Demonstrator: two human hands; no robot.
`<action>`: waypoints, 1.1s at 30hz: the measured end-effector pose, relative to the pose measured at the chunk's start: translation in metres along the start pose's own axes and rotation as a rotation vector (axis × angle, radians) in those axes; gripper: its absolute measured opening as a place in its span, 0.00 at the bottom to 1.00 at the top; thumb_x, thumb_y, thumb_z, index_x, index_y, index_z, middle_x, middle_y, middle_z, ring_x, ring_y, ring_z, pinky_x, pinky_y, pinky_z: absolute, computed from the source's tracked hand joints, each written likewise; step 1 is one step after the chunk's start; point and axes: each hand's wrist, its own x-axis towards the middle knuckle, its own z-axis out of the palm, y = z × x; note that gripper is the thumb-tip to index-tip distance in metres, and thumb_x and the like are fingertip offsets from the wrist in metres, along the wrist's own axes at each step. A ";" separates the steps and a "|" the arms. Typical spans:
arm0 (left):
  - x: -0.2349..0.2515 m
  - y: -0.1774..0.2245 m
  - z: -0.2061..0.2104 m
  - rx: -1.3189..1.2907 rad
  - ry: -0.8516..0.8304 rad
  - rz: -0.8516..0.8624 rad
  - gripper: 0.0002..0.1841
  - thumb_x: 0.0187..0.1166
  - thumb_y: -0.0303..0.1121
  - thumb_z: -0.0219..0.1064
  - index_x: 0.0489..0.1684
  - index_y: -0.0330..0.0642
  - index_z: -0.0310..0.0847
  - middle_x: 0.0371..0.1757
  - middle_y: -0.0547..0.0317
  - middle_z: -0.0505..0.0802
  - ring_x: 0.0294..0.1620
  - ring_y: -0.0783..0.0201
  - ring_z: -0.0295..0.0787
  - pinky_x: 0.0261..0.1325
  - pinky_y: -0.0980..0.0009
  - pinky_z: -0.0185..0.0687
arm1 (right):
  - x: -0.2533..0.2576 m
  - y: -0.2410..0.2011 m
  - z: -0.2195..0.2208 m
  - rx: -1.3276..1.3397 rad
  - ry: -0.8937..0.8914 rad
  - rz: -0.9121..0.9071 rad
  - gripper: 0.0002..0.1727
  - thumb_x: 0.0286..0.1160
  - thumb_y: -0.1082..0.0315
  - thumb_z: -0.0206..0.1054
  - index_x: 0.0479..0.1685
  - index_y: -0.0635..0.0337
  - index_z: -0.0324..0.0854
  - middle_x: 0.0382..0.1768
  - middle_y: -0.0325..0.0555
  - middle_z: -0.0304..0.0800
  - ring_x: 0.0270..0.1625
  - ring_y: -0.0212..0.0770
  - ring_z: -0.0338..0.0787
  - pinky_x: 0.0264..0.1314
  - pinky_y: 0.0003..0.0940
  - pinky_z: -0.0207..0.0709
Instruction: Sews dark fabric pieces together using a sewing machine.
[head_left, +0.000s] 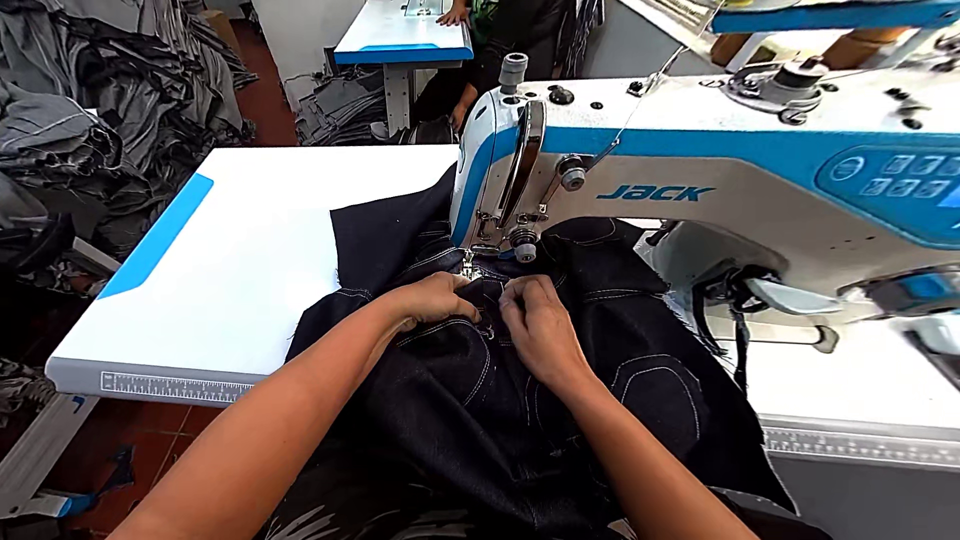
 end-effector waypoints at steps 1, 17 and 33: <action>-0.001 0.000 -0.001 -0.015 -0.014 -0.004 0.27 0.81 0.23 0.67 0.81 0.32 0.68 0.70 0.41 0.84 0.61 0.62 0.84 0.66 0.65 0.79 | 0.000 0.004 0.005 -0.029 0.007 -0.049 0.12 0.82 0.70 0.66 0.51 0.73 0.81 0.61 0.67 0.82 0.58 0.60 0.89 0.58 0.52 0.85; 0.013 0.006 0.004 0.261 0.151 -0.151 0.22 0.87 0.39 0.65 0.71 0.29 0.79 0.66 0.35 0.87 0.70 0.43 0.82 0.73 0.43 0.72 | -0.002 0.005 0.011 -0.010 0.182 -0.161 0.19 0.79 0.67 0.63 0.16 0.62 0.78 0.33 0.49 0.79 0.34 0.39 0.81 0.34 0.29 0.73; 0.012 0.000 -0.007 0.387 0.319 -0.090 0.28 0.76 0.41 0.78 0.73 0.41 0.78 0.64 0.38 0.89 0.68 0.42 0.84 0.70 0.40 0.75 | 0.006 0.010 0.008 -0.139 -0.178 -0.239 0.15 0.85 0.69 0.64 0.62 0.67 0.86 0.68 0.61 0.87 0.74 0.59 0.86 0.76 0.53 0.77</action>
